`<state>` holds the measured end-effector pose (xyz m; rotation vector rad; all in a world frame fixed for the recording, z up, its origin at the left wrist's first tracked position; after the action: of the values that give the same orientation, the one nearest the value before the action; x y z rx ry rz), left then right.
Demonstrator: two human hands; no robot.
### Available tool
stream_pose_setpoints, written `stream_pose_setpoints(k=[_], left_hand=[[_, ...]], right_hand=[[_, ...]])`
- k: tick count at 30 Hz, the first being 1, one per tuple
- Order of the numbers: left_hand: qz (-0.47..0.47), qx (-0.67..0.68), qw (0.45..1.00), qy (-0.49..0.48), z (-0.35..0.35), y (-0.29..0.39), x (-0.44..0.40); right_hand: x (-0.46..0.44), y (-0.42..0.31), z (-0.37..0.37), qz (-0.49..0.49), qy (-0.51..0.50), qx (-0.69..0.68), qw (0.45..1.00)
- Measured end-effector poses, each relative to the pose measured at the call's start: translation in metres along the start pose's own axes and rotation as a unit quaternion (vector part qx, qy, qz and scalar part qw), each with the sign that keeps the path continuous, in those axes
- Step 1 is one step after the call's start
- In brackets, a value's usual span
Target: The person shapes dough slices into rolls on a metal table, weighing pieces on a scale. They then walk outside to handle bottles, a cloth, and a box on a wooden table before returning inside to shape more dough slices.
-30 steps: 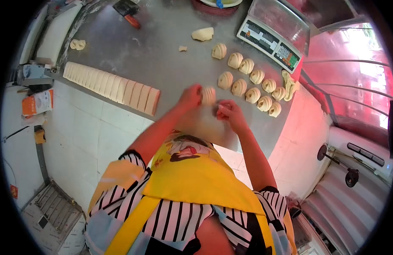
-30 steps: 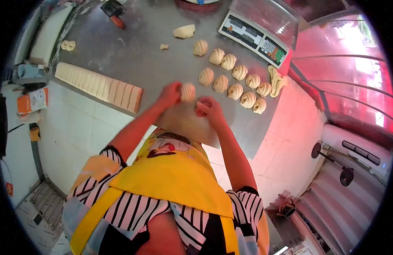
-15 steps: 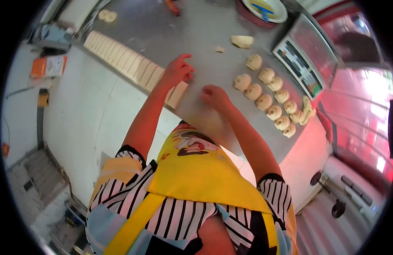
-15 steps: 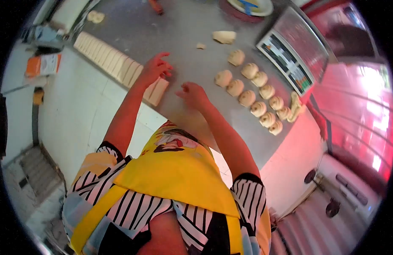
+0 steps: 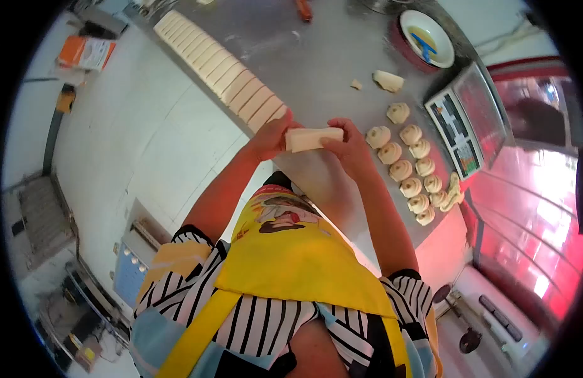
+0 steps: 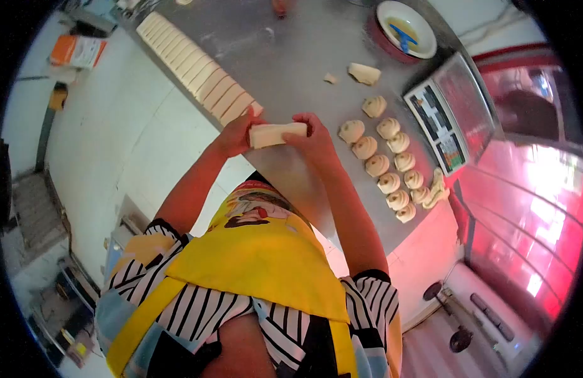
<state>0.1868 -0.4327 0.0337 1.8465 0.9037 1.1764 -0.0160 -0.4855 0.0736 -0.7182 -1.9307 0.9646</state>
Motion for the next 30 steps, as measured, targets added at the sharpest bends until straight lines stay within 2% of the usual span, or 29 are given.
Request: stream_pose_setpoints(k=[1,2,5,7,9,10,12,15,16,17,18,19,20,21,22,24,25,27,28,30], left_hand=[[0.018,0.209,0.978,-0.011,-0.009,-0.009,-0.005],[0.030,0.229,0.973,-0.015,-0.015,-0.024,-0.018],[-0.023,0.146,0.989,-0.005,-0.052,-0.035,-0.034],[-0.015,-0.030,0.998,0.053,-0.079,-0.018,-0.034],[0.018,-0.177,0.980,0.085,-0.093,-0.009,-0.035],[0.062,-0.094,0.992,0.062,-0.096,-0.011,-0.037],[0.149,0.078,0.986,0.020,-0.098,-0.015,-0.045],[0.240,0.211,0.936,-0.149,-0.092,-0.043,-0.058],[0.168,0.050,0.979,-0.105,-0.100,-0.027,-0.053],[0.090,-0.112,0.988,-0.057,-0.111,-0.011,-0.046],[0.009,-0.269,0.963,-0.008,-0.121,0.000,-0.041],[-0.137,-0.365,0.920,0.052,-0.124,-0.005,-0.044],[-0.280,-0.447,0.842,0.113,-0.125,-0.013,-0.050],[-0.412,-0.515,0.733,0.171,-0.130,-0.009,-0.049],[-0.326,-0.476,0.801,0.163,-0.131,-0.008,-0.047],[-0.145,-0.382,0.902,0.139,-0.130,-0.004,-0.042],[-0.088,-0.352,0.926,0.106,-0.126,-0.006,-0.043],[0.020,-0.284,0.958,0.038,-0.118,-0.005,-0.053],[0.034,-0.278,0.960,0.022,-0.119,-0.007,-0.055],[0.064,-0.265,0.962,-0.008,-0.119,-0.019,-0.060]], right_hand=[[0.010,-0.003,0.009,-0.001,0.010,-0.078,0.997],[0.016,-0.002,0.017,-0.007,0.028,-0.093,0.995],[0.034,0.012,0.043,-0.012,0.089,-0.114,0.989],[0.045,0.023,0.049,0.007,0.139,-0.100,0.985],[0.062,0.023,0.049,0.154,0.166,0.150,0.962],[0.070,0.021,0.049,0.221,0.175,0.273,0.920],[0.084,0.008,0.051,0.279,0.120,0.405,0.862],[0.098,-0.004,0.067,0.332,0.067,0.532,0.776],[0.100,-0.006,0.071,0.347,0.055,0.561,0.750],[0.099,-0.002,0.076,0.215,0.087,0.452,0.861],[0.099,0.005,0.080,0.074,0.116,0.322,0.937],[0.101,0.013,0.083,-0.071,0.138,0.179,0.971],[0.102,0.017,0.083,-0.083,0.164,0.037,0.982],[0.102,0.022,0.079,-0.093,0.184,-0.106,0.973],[0.105,0.026,0.075,-0.103,0.200,-0.248,0.942],[0.115,0.017,0.070,0.003,0.062,-0.063,0.996],[0.122,0.013,0.067,0.052,-0.005,0.033,0.998],[0.127,0.005,0.064,0.076,0.014,0.171,0.982],[0.127,0.001,0.063,0.089,0.023,0.240,0.966],[0.126,-0.005,0.055,0.063,0.046,0.211,0.974]])
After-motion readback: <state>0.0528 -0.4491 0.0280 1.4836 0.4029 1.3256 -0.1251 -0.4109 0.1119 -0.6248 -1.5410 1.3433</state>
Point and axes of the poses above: each hand's wrist, its own x-axis away from the middle knuckle, its own z-axis out of the back of the hand, y = z × x, the point moved 1 cm from there along -x, towards the middle knuckle, and after that the axes turned 14 degrees about -x, right-handed, at the moved point
